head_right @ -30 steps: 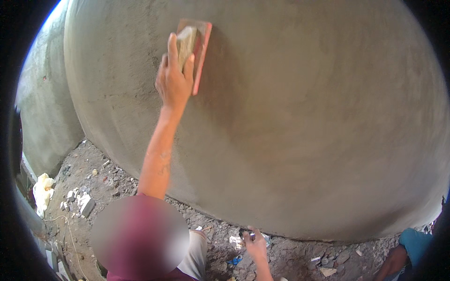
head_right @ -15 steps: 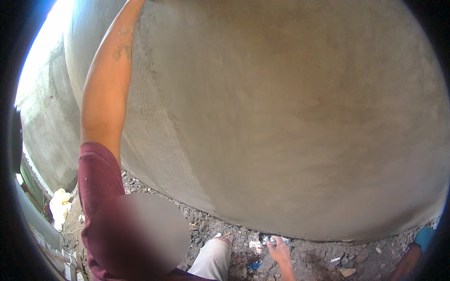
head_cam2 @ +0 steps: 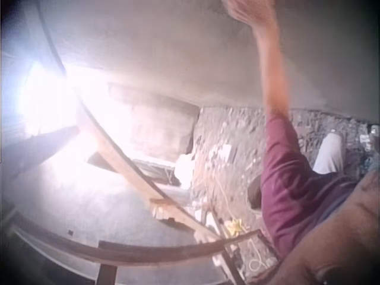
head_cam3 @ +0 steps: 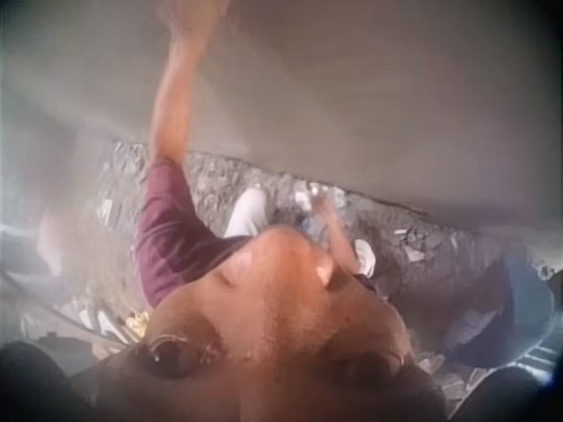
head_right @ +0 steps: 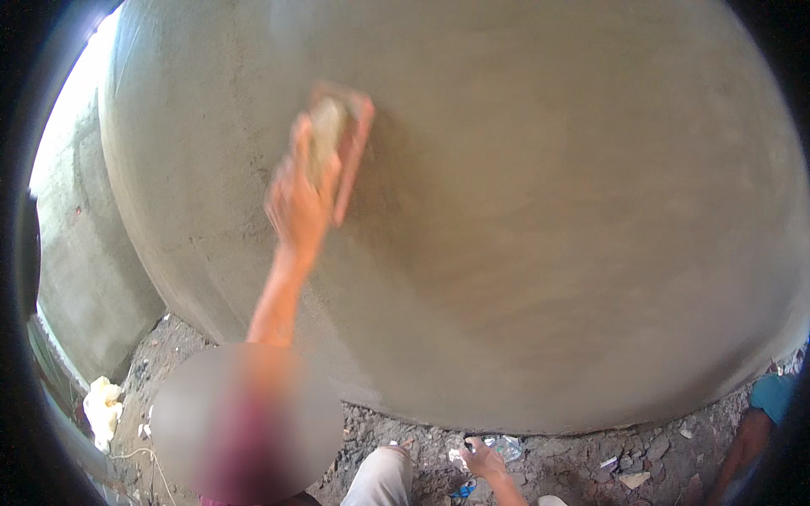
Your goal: The person smooths a freshly plastered wall using a pink trowel, moving it in consistent strokes across the surface. Another worker is visible in the background performing similar work on an adjacent section.
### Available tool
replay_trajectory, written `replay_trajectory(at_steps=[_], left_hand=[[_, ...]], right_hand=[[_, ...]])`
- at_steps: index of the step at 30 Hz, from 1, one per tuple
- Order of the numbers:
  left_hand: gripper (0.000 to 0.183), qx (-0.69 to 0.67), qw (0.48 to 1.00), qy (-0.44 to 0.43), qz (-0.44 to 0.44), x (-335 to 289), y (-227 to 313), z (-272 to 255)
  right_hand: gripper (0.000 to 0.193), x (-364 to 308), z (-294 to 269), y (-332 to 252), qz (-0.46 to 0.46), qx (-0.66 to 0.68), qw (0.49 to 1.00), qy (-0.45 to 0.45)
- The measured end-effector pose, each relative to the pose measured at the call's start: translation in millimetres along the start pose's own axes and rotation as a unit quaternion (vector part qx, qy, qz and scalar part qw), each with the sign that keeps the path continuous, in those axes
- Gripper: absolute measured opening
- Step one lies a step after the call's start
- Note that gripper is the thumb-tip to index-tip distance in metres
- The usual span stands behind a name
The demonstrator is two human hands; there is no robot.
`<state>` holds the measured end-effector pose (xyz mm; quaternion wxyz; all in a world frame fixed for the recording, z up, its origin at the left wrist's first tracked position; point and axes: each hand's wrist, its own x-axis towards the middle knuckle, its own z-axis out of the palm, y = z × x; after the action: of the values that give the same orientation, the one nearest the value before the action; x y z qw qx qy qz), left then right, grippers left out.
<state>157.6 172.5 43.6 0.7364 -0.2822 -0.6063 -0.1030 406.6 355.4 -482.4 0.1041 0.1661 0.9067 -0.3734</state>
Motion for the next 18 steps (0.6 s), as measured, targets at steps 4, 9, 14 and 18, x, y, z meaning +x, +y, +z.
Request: replay_trajectory(at_steps=[4,9,14,18], left_hand=[[0.06,-0.013,0.992,0.001,-0.125,202.3,-19.5,20.3],[0.06,0.03,0.991,-0.036,-0.129,247.7,-49.5,29.0],[0.061,-0.027,0.998,-0.015,-0.053,145.7,-9.4,23.9],[0.063,-0.098,0.985,-0.117,-0.075,-59.1,97.4,-31.0]], right_hand=[[0.059,11.9,6.0,20.7,0.0,0.009,1.0,0.003],[0.056,0.8,-8.9,12.4,0.028,-0.035,0.998,0.034],[0.058,-10.1,-17.1,-21.8,0.013,0.018,1.0,0.01],[0.06,-13.8,-7.9,-13.5,-0.013,0.02,0.999,0.03]])
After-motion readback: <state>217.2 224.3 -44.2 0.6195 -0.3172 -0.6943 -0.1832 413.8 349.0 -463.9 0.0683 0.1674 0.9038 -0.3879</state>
